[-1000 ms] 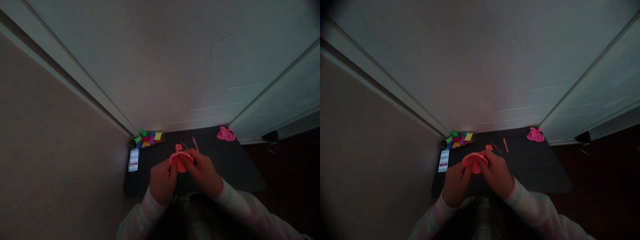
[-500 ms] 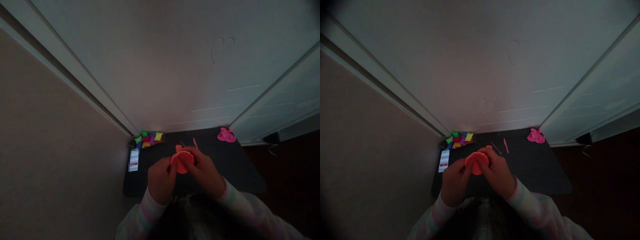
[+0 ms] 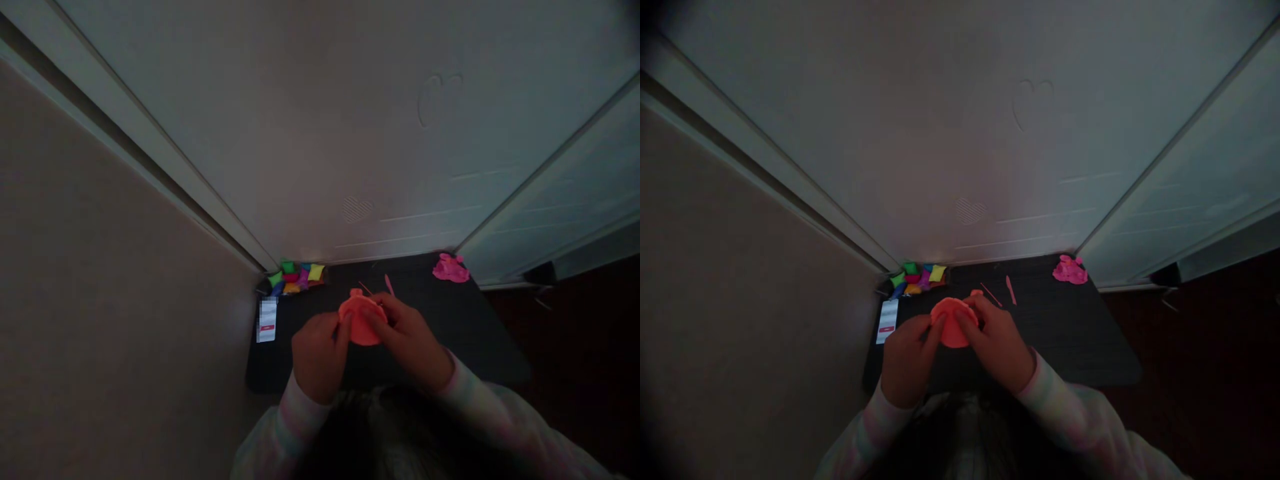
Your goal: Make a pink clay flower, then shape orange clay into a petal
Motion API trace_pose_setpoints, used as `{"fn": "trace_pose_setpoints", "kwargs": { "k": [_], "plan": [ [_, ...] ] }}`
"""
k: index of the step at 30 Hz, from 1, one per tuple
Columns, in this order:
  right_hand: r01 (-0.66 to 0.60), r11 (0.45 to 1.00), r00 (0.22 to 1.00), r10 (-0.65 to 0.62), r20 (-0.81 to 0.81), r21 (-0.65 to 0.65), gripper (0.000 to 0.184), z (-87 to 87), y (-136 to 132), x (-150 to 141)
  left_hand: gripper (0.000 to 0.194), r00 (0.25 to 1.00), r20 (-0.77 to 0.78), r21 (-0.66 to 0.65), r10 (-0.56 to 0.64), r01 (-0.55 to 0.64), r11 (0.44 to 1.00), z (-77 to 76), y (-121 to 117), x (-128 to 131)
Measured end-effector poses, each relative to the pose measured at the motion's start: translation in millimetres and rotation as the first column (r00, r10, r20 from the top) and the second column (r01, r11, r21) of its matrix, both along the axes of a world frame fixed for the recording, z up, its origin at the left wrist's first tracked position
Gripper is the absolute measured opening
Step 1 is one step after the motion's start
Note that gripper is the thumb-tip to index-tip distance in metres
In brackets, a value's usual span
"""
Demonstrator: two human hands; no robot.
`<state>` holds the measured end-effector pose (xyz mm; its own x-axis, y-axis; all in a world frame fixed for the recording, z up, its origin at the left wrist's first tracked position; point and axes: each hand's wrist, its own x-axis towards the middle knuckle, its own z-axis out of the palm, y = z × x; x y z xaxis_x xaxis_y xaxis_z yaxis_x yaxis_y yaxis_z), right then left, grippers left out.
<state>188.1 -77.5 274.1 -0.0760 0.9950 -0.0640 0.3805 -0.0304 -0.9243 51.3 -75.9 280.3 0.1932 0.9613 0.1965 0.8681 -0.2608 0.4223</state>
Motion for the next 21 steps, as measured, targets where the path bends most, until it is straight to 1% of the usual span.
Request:
{"fn": "trace_pose_setpoints", "kwargs": {
  "k": [3,6,9,12,15,17,21],
  "plan": [
    [0.010,1.000,1.000,-0.010,0.008,-0.009,0.022,-0.8,-1.1,1.9,0.023,0.996,0.088,-0.043,-0.016,0.020,0.999,0.4,0.2,-0.5],
    [-0.007,1.000,1.000,0.007,0.015,-0.024,0.022,-0.9,-2.4,2.1,0.023,0.983,0.183,-0.039,-0.010,0.017,0.999,0.7,-0.2,-1.0],
    [-0.023,1.000,0.997,0.024,0.079,-0.010,0.023,0.4,-2.7,2.1,0.022,0.980,0.198,-0.033,0.004,0.003,0.999,0.7,-0.7,-1.5],
    [-0.033,0.999,0.991,0.028,0.134,0.035,0.022,1.1,-1.7,3.4,0.023,0.987,0.160,-0.050,-0.002,0.010,0.999,0.4,-0.6,-1.8],
    [-0.021,0.994,0.995,0.011,0.100,0.108,0.018,-0.3,-0.2,5.2,0.023,0.990,0.140,-0.074,-0.030,0.041,0.996,-0.7,0.2,-1.8],
    [-0.016,0.994,0.997,0.009,0.070,0.109,0.016,-1.6,0.3,5.8,0.022,0.984,0.173,-0.076,-0.037,0.051,0.996,-1.8,0.5,-1.7],
    [-0.042,0.998,0.997,0.038,0.073,0.052,0.018,-1.2,-0.8,4.8,0.021,0.952,0.306,-0.057,-0.011,0.030,0.998,-2.6,-0.1,-2.5]
  ]
}}
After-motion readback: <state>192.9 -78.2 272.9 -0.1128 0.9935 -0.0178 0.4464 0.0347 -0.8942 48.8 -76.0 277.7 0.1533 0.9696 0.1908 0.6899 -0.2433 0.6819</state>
